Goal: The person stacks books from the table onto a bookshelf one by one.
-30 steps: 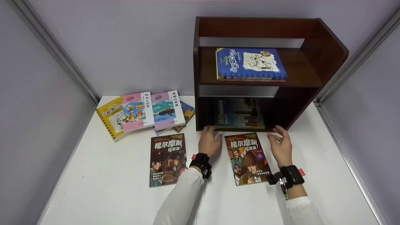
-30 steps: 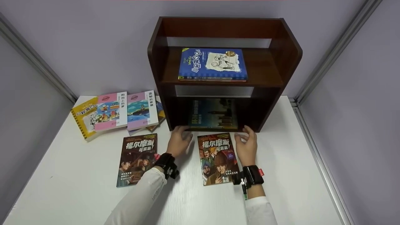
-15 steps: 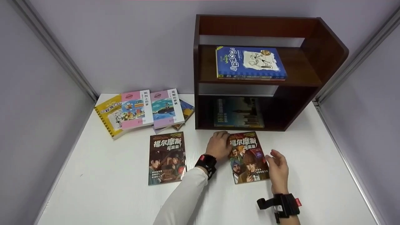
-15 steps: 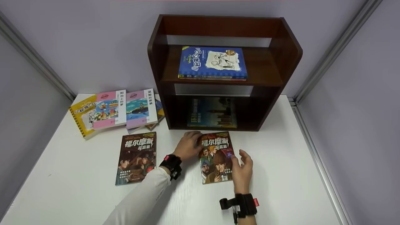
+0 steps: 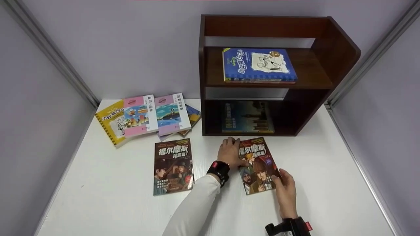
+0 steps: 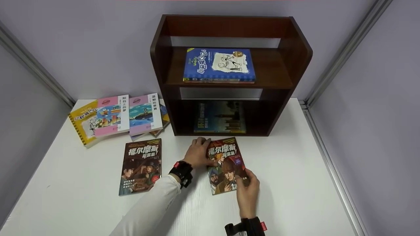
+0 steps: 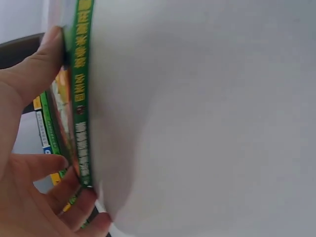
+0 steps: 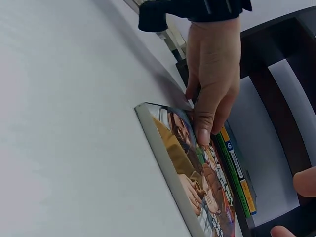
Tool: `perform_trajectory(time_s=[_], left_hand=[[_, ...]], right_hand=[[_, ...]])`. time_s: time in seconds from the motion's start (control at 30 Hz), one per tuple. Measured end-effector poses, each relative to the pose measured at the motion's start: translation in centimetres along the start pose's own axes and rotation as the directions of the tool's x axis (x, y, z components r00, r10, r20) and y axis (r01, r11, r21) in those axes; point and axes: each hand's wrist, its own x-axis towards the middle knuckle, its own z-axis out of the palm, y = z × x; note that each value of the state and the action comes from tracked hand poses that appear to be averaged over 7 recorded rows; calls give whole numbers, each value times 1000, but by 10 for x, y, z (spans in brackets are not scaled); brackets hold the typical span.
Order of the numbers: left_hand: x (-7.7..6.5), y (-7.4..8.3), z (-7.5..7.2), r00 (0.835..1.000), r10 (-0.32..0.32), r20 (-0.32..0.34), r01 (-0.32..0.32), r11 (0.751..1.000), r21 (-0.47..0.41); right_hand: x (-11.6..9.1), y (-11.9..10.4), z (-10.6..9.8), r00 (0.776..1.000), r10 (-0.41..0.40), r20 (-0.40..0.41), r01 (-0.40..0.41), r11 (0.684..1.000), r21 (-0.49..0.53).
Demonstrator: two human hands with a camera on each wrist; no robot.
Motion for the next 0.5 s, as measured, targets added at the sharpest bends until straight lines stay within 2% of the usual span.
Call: perform_trajectory(time_s=[0.17, 0.33, 0.4, 0.5], left_hand=[[-2, 1, -3, 1000, -27, 11, 26, 998, 60], [-4, 0, -4, 999, -54, -6, 54, 995, 85], [-6, -1, -6, 998, -62, -6, 62, 995, 77], [-10, -3, -9, 997, -75, -4, 75, 997, 2]], right_hand=[[-1, 4, 0, 1000, -28, -3, 28, 1000, -6], [-2, 5, -2, 1000, -3, -10, 3, 1000, 3], [-2, 5, -3, 1000, 6, -11, -6, 1000, 13], [-1, 6, -4, 1000, 9, -7, -9, 1000, 23]])
